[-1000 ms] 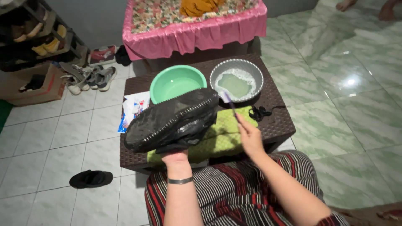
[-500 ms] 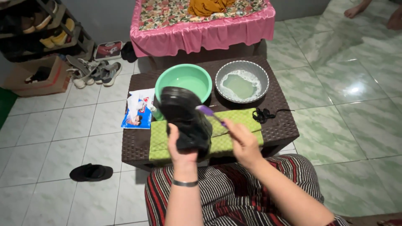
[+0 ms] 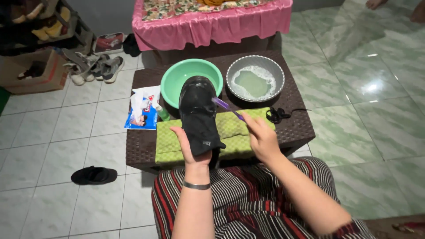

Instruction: Brushing the upper part of a black shoe using a toothbrush and soapy water to clean it.

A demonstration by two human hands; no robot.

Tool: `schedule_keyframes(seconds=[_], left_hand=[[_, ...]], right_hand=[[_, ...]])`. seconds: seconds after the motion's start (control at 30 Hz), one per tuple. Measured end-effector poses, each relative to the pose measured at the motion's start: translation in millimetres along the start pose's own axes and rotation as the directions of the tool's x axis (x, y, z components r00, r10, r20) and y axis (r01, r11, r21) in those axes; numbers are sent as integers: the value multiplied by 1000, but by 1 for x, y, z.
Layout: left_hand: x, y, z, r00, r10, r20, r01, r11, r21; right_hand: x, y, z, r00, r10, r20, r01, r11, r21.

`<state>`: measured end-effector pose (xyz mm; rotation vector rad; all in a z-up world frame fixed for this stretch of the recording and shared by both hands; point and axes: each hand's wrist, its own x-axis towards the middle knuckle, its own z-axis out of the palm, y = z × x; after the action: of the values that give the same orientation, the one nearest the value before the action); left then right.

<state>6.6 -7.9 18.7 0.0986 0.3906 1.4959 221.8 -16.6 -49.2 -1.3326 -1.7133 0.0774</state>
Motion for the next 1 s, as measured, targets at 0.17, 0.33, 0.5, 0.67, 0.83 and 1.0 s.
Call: schedule_keyframes(seconds=[0.17, 0.33, 0.5, 0.67, 0.83, 1.0], left_hand=[[-6, 3, -4, 999, -41, -23, 40, 998, -51], [3, 14, -15, 998, 2, -58, -10, 992, -129], [-1, -4, -28, 989, -6, -145, -15, 990, -139], [3, -5, -31, 979, 13, -203, -44, 988, -150], [7, -8, -42, 960, 37, -277, -84, 983, -162], [9, -16, -40, 940, 40, -339, -104, 980, -170]], right_hand=[[2, 3, 20, 996, -78, 50, 72, 990, 121], [-49, 49, 19, 967, -100, 236, 60, 983, 172], [-2, -5, 22, 992, -102, 79, 86, 978, 192], [-57, 19, 47, 975, -53, 214, 46, 998, 39], [-103, 79, 33, 911, 325, 253, -299, 944, -139], [-98, 44, 57, 946, 129, 297, -116, 991, -62]])
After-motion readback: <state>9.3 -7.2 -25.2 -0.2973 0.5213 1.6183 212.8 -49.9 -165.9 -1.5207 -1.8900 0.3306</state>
